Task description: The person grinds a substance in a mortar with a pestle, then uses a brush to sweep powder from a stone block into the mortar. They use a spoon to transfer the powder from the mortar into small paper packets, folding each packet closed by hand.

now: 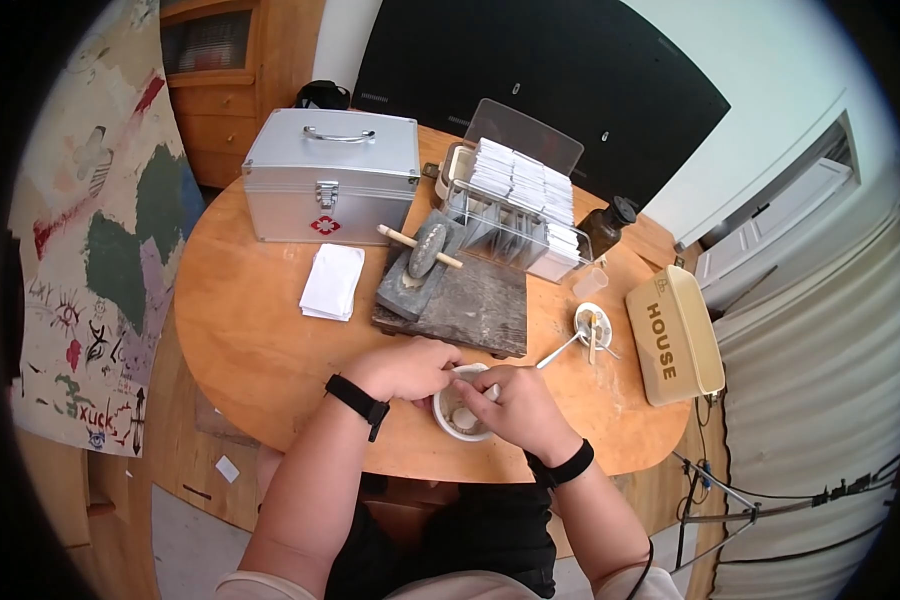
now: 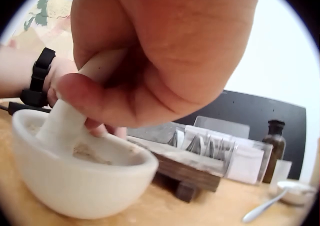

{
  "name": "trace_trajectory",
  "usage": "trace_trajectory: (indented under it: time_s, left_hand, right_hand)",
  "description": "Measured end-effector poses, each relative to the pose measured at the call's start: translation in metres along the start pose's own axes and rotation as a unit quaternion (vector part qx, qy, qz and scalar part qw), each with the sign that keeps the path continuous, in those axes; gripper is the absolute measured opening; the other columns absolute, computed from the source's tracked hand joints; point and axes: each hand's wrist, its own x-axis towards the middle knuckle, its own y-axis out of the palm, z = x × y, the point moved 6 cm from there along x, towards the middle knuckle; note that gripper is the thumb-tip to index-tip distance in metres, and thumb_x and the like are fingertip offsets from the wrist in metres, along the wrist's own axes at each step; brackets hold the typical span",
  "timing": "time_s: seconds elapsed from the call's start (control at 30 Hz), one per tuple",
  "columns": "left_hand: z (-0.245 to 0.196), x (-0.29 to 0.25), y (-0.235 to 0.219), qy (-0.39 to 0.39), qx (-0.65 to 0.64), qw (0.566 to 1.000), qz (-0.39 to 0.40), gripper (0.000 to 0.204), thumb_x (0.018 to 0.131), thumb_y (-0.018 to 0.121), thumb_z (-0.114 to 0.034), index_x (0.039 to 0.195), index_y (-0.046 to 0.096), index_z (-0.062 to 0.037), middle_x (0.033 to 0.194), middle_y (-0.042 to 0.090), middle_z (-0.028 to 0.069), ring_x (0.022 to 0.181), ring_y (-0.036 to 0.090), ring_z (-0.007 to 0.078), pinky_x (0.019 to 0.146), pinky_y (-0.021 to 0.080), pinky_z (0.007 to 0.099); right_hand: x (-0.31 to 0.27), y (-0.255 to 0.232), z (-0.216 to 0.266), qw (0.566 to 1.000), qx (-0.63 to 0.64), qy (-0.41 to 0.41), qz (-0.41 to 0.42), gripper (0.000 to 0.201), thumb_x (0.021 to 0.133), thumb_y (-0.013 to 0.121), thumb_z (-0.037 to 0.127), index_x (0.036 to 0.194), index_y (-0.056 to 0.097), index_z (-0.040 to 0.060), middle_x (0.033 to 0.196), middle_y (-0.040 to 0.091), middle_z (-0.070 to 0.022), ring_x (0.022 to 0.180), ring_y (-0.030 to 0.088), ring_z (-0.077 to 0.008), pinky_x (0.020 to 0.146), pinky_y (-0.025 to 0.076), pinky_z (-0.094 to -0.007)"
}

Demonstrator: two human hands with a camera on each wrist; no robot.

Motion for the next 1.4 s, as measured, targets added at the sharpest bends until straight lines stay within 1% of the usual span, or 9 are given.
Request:
trace_trajectory:
  time_s: [0.07, 0.13, 0.23, 0.33, 0.5, 0.6, 0.7, 1.33, 1.4]
  left_hand:
    - [-0.002, -0.001, 0.000, -0.005, -0.001, 1.000, 0.001, 0.030, 0.105, 0.056, -0.017, 0.124, 0.064, 0.0043, 0.101, 0.074, 0.0166, 0.079, 0.075, 0.0227, 0.069, 0.062, 0.0355]
    - [-0.002, -0.001, 0.000, -0.001, -0.006, 1.000, -0.006, 0.030, 0.105, 0.056, -0.016, 0.125, 0.064, 0.0040, 0.101, 0.074, 0.0161, 0.079, 0.075, 0.0225, 0.069, 0.062, 0.0352]
    - [0.003, 0.004, 0.000, 0.038, -0.025, 0.998, -0.033, 0.028, 0.101, 0.054, -0.013, 0.117, 0.066, 0.0073, 0.094, 0.075, 0.0201, 0.072, 0.074, 0.0256, 0.063, 0.059, 0.0380]
    - [-0.001, -0.001, -0.001, 0.021, -0.013, 0.999, -0.025, 0.028, 0.101, 0.054, -0.012, 0.116, 0.066, 0.0075, 0.093, 0.075, 0.0204, 0.072, 0.074, 0.0259, 0.063, 0.059, 0.0379]
    - [0.000, 0.000, -0.001, 0.000, 0.000, 1.000, -0.002, 0.031, 0.104, 0.056, -0.017, 0.124, 0.064, 0.0054, 0.098, 0.074, 0.0171, 0.075, 0.075, 0.0225, 0.067, 0.061, 0.0354]
    - [0.000, 0.001, 0.000, -0.001, 0.004, 1.000, -0.003, 0.032, 0.104, 0.056, -0.017, 0.124, 0.063, 0.0061, 0.099, 0.074, 0.0173, 0.075, 0.075, 0.0225, 0.067, 0.061, 0.0358]
    - [-0.001, 0.001, -0.001, 0.001, 0.007, 1.000, -0.003, 0.032, 0.104, 0.056, -0.018, 0.125, 0.063, 0.0061, 0.099, 0.074, 0.0173, 0.075, 0.075, 0.0225, 0.067, 0.061, 0.0358]
    - [0.001, 0.002, 0.000, 0.004, -0.011, 1.000, -0.001, 0.032, 0.103, 0.053, -0.016, 0.125, 0.063, 0.0057, 0.099, 0.074, 0.0181, 0.075, 0.075, 0.0230, 0.067, 0.062, 0.0364]
    - [0.001, 0.001, 0.000, 0.003, -0.014, 1.000, -0.003, 0.031, 0.103, 0.053, -0.015, 0.124, 0.064, 0.0056, 0.098, 0.074, 0.0179, 0.075, 0.075, 0.0230, 0.067, 0.061, 0.0362]
  right_hand:
    - [0.001, 0.002, -0.009, 0.998, -0.030, 0.046, 0.023, 0.022, 0.090, 0.080, 0.021, 0.085, 0.077, -0.0001, 0.074, 0.071, -0.0175, 0.066, 0.070, -0.0333, 0.064, 0.056, -0.0393]
    - [0.003, -0.004, -0.007, 0.991, -0.085, -0.031, -0.101, 0.022, 0.091, 0.080, 0.021, 0.086, 0.078, -0.0002, 0.074, 0.072, -0.0178, 0.065, 0.070, -0.0310, 0.064, 0.056, -0.0378]
    - [0.001, 0.004, 0.006, 0.992, 0.031, -0.105, -0.067, 0.023, 0.091, 0.079, 0.021, 0.084, 0.077, -0.0010, 0.074, 0.072, -0.0178, 0.064, 0.071, -0.0303, 0.063, 0.056, -0.0371]
    - [-0.004, 0.001, -0.008, 0.998, 0.054, -0.023, 0.036, 0.021, 0.092, 0.078, 0.019, 0.084, 0.077, -0.0011, 0.071, 0.071, -0.0166, 0.063, 0.070, -0.0295, 0.061, 0.055, -0.0363]
    - [-0.011, -0.019, -0.025, 0.992, 0.034, 0.032, -0.115, 0.022, 0.091, 0.078, 0.014, 0.077, 0.073, -0.0019, 0.072, 0.070, -0.0158, 0.060, 0.068, -0.0280, 0.057, 0.053, -0.0353]
    - [-0.013, -0.021, -0.001, 0.989, -0.032, -0.063, -0.130, 0.021, 0.089, 0.078, 0.012, 0.076, 0.072, -0.0019, 0.072, 0.070, -0.0156, 0.060, 0.067, -0.0294, 0.057, 0.053, -0.0363]
    - [-0.012, -0.008, -0.002, 0.992, -0.066, -0.069, -0.084, 0.020, 0.089, 0.078, 0.012, 0.075, 0.071, -0.0019, 0.072, 0.069, -0.0160, 0.062, 0.067, -0.0315, 0.059, 0.053, -0.0380]
    - [-0.010, -0.002, -0.002, 0.995, -0.012, -0.046, -0.083, 0.019, 0.090, 0.077, 0.014, 0.078, 0.073, -0.0007, 0.072, 0.068, -0.0166, 0.065, 0.066, -0.0352, 0.062, 0.054, -0.0419]
    - [-0.011, -0.012, -0.004, 0.986, -0.037, -0.025, -0.160, 0.020, 0.090, 0.077, 0.013, 0.077, 0.072, -0.0011, 0.072, 0.067, -0.0170, 0.064, 0.066, -0.0351, 0.061, 0.054, -0.0419]
